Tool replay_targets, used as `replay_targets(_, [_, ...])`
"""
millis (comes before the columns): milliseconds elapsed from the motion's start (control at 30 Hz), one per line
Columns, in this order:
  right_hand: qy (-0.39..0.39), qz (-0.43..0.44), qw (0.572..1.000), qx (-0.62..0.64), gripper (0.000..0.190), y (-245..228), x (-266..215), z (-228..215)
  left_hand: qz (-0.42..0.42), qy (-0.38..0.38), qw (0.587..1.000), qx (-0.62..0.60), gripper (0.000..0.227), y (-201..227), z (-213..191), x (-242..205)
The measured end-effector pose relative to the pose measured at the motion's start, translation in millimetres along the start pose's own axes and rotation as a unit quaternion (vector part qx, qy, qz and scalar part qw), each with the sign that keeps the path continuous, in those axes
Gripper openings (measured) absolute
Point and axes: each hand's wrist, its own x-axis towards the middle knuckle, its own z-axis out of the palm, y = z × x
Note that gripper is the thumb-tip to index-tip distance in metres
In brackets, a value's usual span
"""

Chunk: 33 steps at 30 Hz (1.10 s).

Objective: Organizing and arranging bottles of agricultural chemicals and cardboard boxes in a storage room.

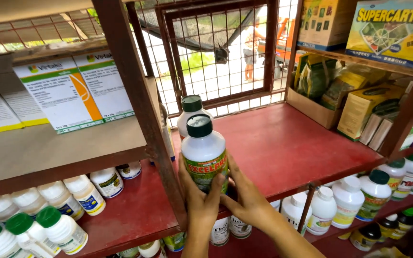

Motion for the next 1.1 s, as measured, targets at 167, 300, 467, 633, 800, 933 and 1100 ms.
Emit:
replay_targets(167, [-0.006, -0.021, 0.998, -0.064, 0.103, 14, 10, 5, 0.014, 0.000, 0.998, 0.069, 0.103, -8, 2, 7])
replay_targets(300, [-0.001, -0.010, 0.996, -0.084, 0.104, 28, 18, 9, 0.010, 0.001, 0.994, 0.106, 0.103, -16, 3, 13])
replay_targets(467, [0.032, -0.010, 0.991, -0.127, 0.111, 22, 17, 12, 0.048, 0.005, 0.988, 0.144, 0.105, -15, 0, 11])
replay_targets(633, [0.062, 0.020, 0.992, -0.105, 0.111, 0, 13, 10, 0.064, 0.012, 0.987, 0.148, 0.103, 0, -1, 3])
replay_targets(800, [0.088, 0.014, 0.986, -0.142, 0.106, -3, 8, 12, 0.036, 0.008, 0.991, 0.131, 0.103, 9, -1, -3])
replay_targets(933, [0.097, -0.006, 0.974, -0.204, 0.103, 10, 3, 13, 0.046, 0.011, 0.991, 0.128, 0.102, 7, -1, -5])
replay_targets(1100, [0.105, -0.016, 0.971, -0.216, 0.099, 6, 6, 13, 0.075, 0.020, 0.987, 0.141, 0.102, 8, -1, -3])
